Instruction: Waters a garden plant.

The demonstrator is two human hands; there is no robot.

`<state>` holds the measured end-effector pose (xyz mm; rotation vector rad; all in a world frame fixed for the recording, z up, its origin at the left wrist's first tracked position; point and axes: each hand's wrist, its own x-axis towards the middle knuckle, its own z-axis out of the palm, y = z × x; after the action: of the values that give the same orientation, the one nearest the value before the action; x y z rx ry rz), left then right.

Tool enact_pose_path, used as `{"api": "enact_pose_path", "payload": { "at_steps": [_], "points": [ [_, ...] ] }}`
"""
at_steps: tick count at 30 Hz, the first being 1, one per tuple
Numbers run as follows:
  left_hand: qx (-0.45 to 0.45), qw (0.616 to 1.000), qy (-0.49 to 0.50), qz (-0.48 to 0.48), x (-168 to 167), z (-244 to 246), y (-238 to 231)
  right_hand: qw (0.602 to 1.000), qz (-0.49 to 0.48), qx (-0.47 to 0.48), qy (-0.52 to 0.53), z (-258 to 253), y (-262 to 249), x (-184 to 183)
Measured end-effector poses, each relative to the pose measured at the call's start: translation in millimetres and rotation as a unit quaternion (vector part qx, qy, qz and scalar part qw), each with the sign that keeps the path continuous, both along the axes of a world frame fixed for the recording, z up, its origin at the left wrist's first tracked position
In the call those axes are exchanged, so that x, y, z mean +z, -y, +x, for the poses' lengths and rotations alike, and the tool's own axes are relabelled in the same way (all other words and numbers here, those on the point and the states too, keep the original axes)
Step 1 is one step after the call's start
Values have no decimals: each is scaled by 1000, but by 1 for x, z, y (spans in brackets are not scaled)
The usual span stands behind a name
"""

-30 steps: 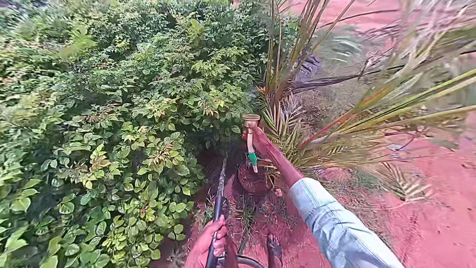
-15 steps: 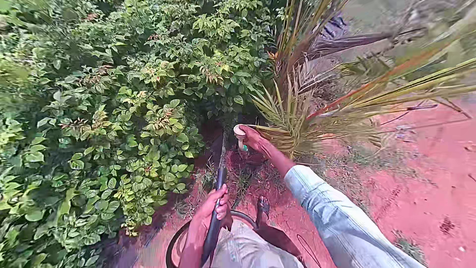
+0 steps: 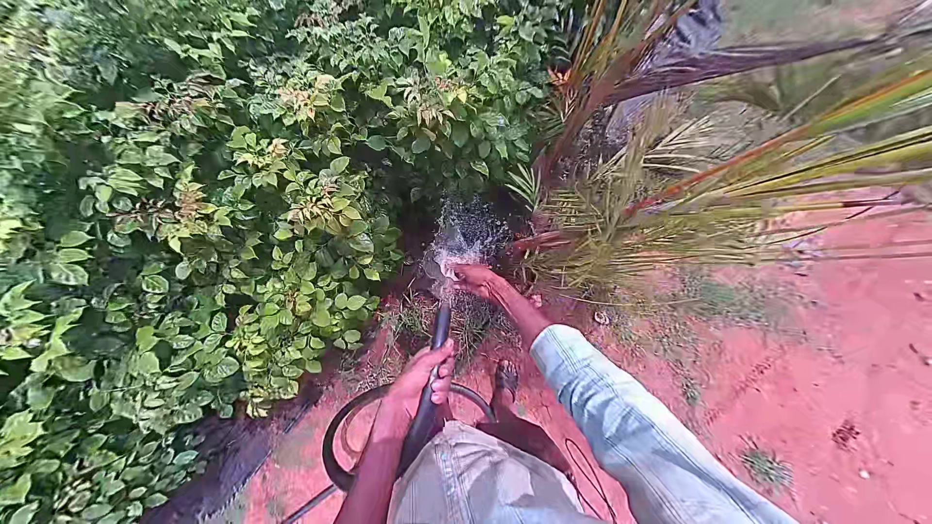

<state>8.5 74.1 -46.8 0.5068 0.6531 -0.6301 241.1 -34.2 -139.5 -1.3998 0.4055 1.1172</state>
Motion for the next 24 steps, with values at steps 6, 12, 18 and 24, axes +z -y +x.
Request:
{"api": "enact_pose_path", "payload": {
  "at_steps": [6,12,18,24],
  "points": [
    [13,1000,1,-5,-6,3,-2,998,56,1,42,-11,2,-10],
    [12,1000,-4,-7,-11,0,-2,994,68,-45,75,-23,-18,-6],
    [16,1000,3,-1,-9,1,-4,990,99,-69,66,-22,-11,-13],
    [18,1000,5,-13,-8,4,-2,983,-8,-70,169,-35,-22,-10]
  ]
}}
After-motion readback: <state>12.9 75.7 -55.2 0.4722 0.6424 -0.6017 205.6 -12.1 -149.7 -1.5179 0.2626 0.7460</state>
